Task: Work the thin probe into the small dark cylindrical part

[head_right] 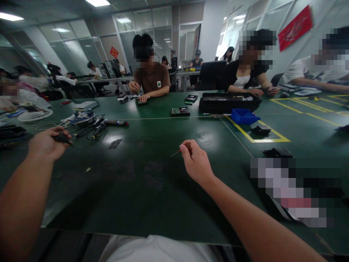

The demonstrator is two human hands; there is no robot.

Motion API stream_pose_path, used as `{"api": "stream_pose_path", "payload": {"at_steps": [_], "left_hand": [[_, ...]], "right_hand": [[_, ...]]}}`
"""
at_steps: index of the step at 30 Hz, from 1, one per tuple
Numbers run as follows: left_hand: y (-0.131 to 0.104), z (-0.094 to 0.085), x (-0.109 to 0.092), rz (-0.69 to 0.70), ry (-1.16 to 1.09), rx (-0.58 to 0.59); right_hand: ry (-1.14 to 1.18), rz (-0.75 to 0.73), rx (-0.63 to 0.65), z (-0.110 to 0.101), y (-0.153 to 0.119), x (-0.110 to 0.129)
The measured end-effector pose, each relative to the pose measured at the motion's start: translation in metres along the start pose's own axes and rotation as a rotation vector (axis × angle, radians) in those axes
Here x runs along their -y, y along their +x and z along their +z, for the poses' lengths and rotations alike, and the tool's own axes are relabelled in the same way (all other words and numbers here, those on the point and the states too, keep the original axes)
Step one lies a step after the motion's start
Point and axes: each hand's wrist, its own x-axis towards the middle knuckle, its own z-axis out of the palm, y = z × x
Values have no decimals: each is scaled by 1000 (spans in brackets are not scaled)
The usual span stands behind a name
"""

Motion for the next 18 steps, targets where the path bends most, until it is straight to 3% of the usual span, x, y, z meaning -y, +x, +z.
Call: {"api": "stream_pose_path", "payload": {"at_steps": [4,10,12,15,18], "left_hand": [[-34,61,0,-63,-183,243],[-103,137,19,-99,-215,645],[-129,155,30,-61,-170,764],[-163,173,51,123,76,902],[-181,182,72,294,344,954]], "right_hand": [[-14,5,-6,-1,0,1],[12,-1,-46,-3,1,1],[16,6,-58,-3,0,1],[33,15,-62,-3,0,1],[89,28,-37,-2,0,0]]}}
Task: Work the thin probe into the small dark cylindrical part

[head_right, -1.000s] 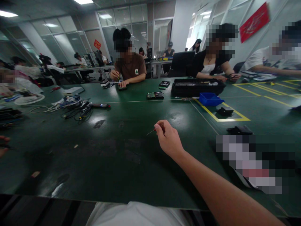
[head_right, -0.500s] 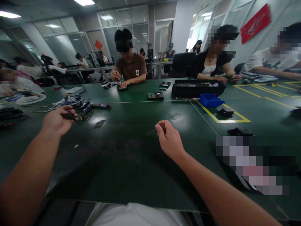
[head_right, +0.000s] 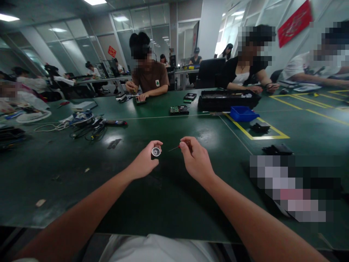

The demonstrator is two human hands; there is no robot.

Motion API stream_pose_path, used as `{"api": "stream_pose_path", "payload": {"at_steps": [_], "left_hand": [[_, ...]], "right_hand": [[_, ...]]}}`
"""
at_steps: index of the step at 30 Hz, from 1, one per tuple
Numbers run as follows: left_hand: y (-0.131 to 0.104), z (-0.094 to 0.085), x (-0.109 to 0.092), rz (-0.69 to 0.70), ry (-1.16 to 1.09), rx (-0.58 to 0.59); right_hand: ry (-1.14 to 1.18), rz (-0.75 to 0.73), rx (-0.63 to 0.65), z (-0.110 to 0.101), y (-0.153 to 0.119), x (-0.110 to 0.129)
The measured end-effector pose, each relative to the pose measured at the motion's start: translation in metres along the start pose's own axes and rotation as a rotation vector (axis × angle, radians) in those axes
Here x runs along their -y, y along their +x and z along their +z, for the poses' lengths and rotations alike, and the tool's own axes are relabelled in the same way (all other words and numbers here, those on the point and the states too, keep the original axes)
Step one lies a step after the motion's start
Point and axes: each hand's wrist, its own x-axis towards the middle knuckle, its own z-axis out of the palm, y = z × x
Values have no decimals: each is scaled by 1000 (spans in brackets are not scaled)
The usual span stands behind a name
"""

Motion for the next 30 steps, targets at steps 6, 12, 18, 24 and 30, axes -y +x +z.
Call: {"api": "stream_pose_path", "payload": {"at_steps": [6,12,18,24,30], "left_hand": [[-1,7,17,79,153,39],[-3,4,20,138,137,15],[-5,5,19,162,118,-23],[-7,2,22,168,130,-29],[-8,1,22,160,217,-10]], "right_hand": [[34,-49,-20,-3,-4,5],[67,-108,-15,-6,-8,7],[51,-115,3,1,-9,3],[-55,-130,-10,-5,-7,10],[-140,-140,8,-11,-5,15]]}}
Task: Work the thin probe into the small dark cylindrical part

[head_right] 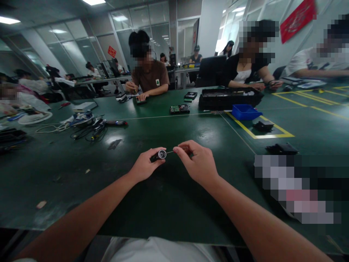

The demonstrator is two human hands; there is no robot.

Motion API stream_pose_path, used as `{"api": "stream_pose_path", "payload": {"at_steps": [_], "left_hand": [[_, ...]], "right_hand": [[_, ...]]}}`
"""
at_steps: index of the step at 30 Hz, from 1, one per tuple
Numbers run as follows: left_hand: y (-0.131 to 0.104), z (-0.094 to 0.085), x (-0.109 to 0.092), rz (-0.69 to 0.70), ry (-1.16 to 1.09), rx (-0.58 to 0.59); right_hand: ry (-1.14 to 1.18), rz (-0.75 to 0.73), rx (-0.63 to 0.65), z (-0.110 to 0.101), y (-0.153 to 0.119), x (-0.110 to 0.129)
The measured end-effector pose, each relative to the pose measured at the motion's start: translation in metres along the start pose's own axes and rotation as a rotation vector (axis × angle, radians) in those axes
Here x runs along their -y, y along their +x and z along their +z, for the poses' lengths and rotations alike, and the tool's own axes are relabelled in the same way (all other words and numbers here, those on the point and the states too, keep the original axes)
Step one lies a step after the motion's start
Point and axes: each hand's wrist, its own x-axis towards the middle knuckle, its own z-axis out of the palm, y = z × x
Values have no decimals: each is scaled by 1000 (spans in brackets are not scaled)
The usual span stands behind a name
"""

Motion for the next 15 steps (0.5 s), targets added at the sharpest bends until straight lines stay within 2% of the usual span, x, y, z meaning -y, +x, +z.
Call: {"api": "stream_pose_path", "payload": {"at_steps": [4,10,15], "left_hand": [[1,-1,-2,-16,31,6],[0,0,-4,-12,80,52],[0,0,-2,-18,96,40]], "right_hand": [[48,-88,81,2,-1,-2],[-83,50,76,4,2,-2],[-45,17,93,6,2,-4]]}}
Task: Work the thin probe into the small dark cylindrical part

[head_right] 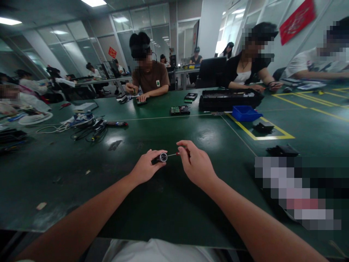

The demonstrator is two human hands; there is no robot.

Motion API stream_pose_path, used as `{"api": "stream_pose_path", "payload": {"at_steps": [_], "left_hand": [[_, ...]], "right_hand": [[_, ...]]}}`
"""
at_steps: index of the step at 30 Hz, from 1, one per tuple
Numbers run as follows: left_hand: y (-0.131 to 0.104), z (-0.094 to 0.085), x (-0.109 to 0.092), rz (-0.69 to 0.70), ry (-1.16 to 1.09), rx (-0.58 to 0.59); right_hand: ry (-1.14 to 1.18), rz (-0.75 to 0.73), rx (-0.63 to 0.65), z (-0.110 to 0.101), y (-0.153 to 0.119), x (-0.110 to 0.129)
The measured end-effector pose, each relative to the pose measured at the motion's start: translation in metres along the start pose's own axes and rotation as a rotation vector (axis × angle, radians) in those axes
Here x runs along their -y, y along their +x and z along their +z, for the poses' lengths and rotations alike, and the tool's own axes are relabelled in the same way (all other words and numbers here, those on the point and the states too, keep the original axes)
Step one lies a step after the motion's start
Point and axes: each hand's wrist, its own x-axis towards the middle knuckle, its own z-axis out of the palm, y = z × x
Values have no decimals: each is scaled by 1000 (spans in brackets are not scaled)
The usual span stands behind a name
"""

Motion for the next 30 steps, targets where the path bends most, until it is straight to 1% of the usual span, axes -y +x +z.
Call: {"api": "stream_pose_path", "payload": {"at_steps": [3,9,11,13,16,18,22,25,28,30], "left_hand": [[0,-1,1,-5,6,-9],[0,0,0,0,21,13],[0,0,-1,-6,31,22],[0,1,-1,-12,40,41],[0,0,-1,-35,44,44],[0,0,-1,-46,44,42],[-1,0,-2,-28,39,60],[-1,1,-2,-7,41,73],[-1,2,0,-1,53,84],[0,2,1,-14,57,68]], "right_hand": [[23,-14,17,1,-1,-2],[-37,82,87,0,4,-5],[-15,92,100,0,5,-5],[26,81,117,-1,4,-3],[54,17,137,-2,1,0],[59,-5,137,-3,1,1],[8,56,137,-3,5,-1],[-5,73,118,-3,7,-3],[34,61,122,-3,5,-2],[52,33,125,-3,3,0]]}}
